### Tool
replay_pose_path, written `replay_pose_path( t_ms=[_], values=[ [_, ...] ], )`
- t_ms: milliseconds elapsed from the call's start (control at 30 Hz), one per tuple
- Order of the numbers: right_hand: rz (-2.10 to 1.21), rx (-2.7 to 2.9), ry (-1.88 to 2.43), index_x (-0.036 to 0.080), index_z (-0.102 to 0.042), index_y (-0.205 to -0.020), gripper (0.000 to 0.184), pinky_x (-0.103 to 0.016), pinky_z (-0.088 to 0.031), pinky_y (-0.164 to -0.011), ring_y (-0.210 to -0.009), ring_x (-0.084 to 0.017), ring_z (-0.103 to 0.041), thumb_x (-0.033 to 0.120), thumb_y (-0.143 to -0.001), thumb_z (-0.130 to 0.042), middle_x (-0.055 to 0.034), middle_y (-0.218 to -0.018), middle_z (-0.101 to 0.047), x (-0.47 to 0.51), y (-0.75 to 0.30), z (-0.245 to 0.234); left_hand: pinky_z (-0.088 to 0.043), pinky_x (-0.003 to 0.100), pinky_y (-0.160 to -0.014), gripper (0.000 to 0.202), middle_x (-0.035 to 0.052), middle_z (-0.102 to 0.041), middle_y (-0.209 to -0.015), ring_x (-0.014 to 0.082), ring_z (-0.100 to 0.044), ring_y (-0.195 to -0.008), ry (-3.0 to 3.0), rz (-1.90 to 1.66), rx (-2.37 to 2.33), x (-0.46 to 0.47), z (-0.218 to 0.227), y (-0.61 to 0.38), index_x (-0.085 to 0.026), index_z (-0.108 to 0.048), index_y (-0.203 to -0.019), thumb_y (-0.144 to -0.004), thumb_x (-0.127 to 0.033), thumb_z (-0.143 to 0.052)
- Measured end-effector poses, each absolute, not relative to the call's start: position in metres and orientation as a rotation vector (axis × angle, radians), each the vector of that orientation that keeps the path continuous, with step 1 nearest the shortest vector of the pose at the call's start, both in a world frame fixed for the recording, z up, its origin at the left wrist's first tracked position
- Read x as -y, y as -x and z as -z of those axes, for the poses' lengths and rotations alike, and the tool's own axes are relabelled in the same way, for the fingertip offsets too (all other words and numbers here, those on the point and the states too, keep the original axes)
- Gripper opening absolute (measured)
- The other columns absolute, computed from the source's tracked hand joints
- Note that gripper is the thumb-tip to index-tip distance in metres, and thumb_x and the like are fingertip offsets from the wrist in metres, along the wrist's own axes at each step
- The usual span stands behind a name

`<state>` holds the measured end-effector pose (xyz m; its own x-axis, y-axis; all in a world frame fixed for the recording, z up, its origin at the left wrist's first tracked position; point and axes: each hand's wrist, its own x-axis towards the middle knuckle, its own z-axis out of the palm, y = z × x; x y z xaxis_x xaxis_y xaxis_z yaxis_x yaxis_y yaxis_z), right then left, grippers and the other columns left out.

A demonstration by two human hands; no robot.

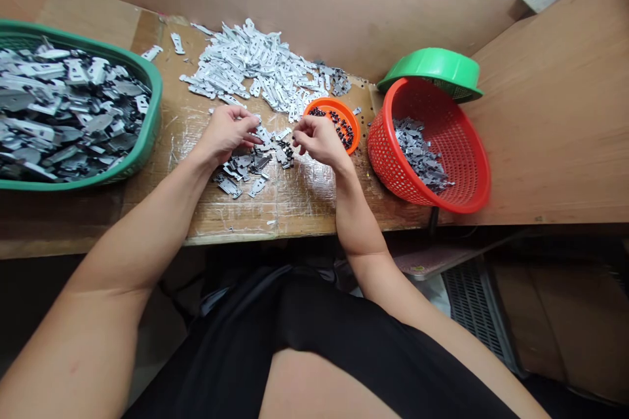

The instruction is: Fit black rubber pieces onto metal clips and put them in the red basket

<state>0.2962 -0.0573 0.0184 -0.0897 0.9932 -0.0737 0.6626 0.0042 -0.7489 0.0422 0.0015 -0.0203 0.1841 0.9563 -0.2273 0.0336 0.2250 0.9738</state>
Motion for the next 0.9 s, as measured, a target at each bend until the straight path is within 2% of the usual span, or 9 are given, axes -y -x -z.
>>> replay_pose_path(
  t_ms=[100,200,333,500,767,900],
  values=[
    [-1.063,1.579,1.498,0.027,-0.07,-0.094,0.037,-0.034,-0.055,-0.07,-0.075,-0.018,-0.064,0.047,-0.113,-0.093,-0.0016,-0.083,-0.074,0.052,-0.281,-0.012,-0.06,0.031,-0.059,0.029,0.0063,-0.079,-0.081,0.031,-0.092,-0.08,-1.131,-0.866,-1.178,0.004,0.018,-0.047,-0.026,-0.072,-0.087,-0.084,-0.02,-0.1],
    [-1.087,1.46,1.36,0.027,-0.068,-0.088,0.061,-0.032,-0.049,-0.068,-0.075,-0.016,-0.057,0.073,-0.098,-0.108,0.0025,-0.075,-0.066,0.041,-0.266,0.006,-0.059,0.027,-0.059,0.032,0.0059,-0.08,-0.084,0.028,-0.093,-0.08,-1.118,-0.825,-1.178,0.01,0.012,-0.048,-0.024,-0.073,-0.087,-0.089,-0.019,-0.104],
    [-1.11,1.347,1.202,0.025,-0.074,-0.087,0.075,-0.032,-0.048,-0.07,-0.076,-0.015,-0.056,0.091,-0.085,-0.11,0.0036,-0.076,-0.065,0.03,-0.251,0.031,-0.055,0.021,-0.058,0.032,0.0042,-0.079,-0.082,0.0213,-0.089,-0.075,-1.074,-0.797,-1.135,0.015,0.002,-0.046,-0.022,-0.072,-0.087,-0.096,-0.017,-0.102],
    [-1.065,1.277,1.218,0.024,-0.078,-0.086,0.071,-0.034,-0.055,-0.079,-0.082,-0.017,-0.064,0.087,-0.085,-0.111,0.0007,-0.085,-0.077,0.031,-0.239,0.042,-0.058,0.02,-0.062,0.03,0.0026,-0.079,-0.08,0.019,-0.088,-0.072,-1.0,-0.788,-1.122,0.017,-0.005,-0.045,-0.022,-0.073,-0.089,-0.102,-0.014,-0.099],
    [-1.169,1.236,1.32,0.024,-0.074,-0.083,0.068,-0.031,-0.052,-0.073,-0.076,-0.016,-0.061,0.076,-0.081,-0.118,0.0036,-0.075,-0.07,0.036,-0.244,0.029,-0.052,0.018,-0.057,0.035,0.0007,-0.074,-0.076,0.0141,-0.084,-0.064,-0.949,-0.81,-1.095,0.019,-0.012,-0.045,-0.02,-0.071,-0.083,-0.108,-0.002,-0.087],
    [-1.175,1.275,1.319,0.023,-0.078,-0.084,0.064,-0.031,-0.053,-0.076,-0.08,-0.016,-0.063,0.072,-0.08,-0.12,0.0017,-0.078,-0.075,0.034,-0.244,0.024,-0.052,0.017,-0.056,0.038,-0.0003,-0.074,-0.076,0.0138,-0.083,-0.063,-0.958,-0.786,-1.083,0.022,-0.015,-0.046,-0.02,-0.069,-0.083,-0.108,0.0,-0.087]
  ],
)
